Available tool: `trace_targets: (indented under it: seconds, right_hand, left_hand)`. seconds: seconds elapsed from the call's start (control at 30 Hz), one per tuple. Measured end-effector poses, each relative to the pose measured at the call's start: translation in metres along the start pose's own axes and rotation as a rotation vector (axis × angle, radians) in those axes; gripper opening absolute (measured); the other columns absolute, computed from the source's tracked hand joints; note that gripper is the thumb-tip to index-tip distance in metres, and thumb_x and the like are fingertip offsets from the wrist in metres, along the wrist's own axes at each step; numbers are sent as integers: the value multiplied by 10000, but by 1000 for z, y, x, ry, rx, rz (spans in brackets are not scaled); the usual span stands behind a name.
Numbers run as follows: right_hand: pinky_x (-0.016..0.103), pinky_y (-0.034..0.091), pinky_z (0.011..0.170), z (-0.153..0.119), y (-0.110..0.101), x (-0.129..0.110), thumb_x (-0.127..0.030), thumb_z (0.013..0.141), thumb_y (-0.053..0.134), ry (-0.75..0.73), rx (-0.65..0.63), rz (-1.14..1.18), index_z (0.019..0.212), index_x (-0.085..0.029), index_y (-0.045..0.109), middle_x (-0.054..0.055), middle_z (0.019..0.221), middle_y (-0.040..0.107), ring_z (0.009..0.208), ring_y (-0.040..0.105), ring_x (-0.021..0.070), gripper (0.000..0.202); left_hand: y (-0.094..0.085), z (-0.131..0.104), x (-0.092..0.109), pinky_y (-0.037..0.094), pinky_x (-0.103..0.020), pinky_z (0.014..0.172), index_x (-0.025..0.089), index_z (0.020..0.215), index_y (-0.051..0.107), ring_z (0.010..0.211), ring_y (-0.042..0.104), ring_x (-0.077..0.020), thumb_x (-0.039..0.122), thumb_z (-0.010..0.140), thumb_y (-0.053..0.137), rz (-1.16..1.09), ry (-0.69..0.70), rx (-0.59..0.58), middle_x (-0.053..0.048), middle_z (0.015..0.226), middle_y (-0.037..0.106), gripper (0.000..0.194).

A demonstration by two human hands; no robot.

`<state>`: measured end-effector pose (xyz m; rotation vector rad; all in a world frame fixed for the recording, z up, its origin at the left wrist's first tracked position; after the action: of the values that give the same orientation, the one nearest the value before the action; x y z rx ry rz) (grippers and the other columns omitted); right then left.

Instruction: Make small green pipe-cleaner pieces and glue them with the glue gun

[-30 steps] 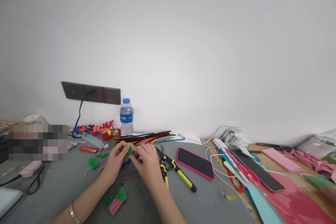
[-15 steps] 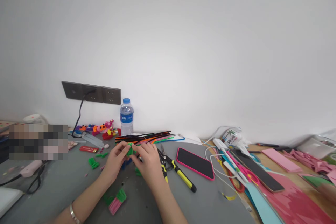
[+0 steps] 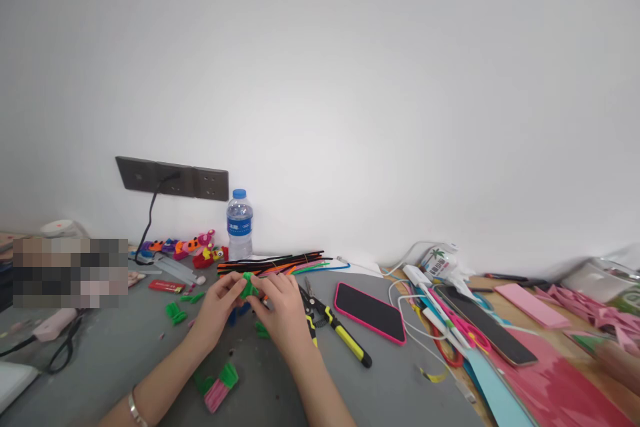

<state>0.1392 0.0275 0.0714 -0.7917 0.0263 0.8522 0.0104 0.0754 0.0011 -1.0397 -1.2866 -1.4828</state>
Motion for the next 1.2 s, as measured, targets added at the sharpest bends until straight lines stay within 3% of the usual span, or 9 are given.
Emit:
trace_targets:
  seconds: [0.5,1.2]
  right_hand:
    - [289,437,628,-4,3,6,-243,914,580,-7,-11,143,1017,-185,624,24,711,592,660,538,180,126]
    - [282,424,603,-3,2,7,-263,904,604,4,-12,181,1027,-176,639,15,693,595,599,508,163,155]
  left_hand:
    - [1,-2,2,346,-187,480,178,682,588,528,410,-92,405,656,780,-40,-17,8,67,585,492,299]
    - [2,-1,3,335,-205,478,175,658,604,502,408,-93,451,639,780,-30,-35,-2,71,561,483,328]
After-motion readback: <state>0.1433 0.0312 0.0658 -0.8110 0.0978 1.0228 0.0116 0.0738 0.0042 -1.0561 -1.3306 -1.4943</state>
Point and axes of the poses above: each hand's wrist, its own z-axis towards the middle knuckle, its own y-axis out of the palm, x = y × z, the point moved 7 cm from there along z, towards the middle knuckle
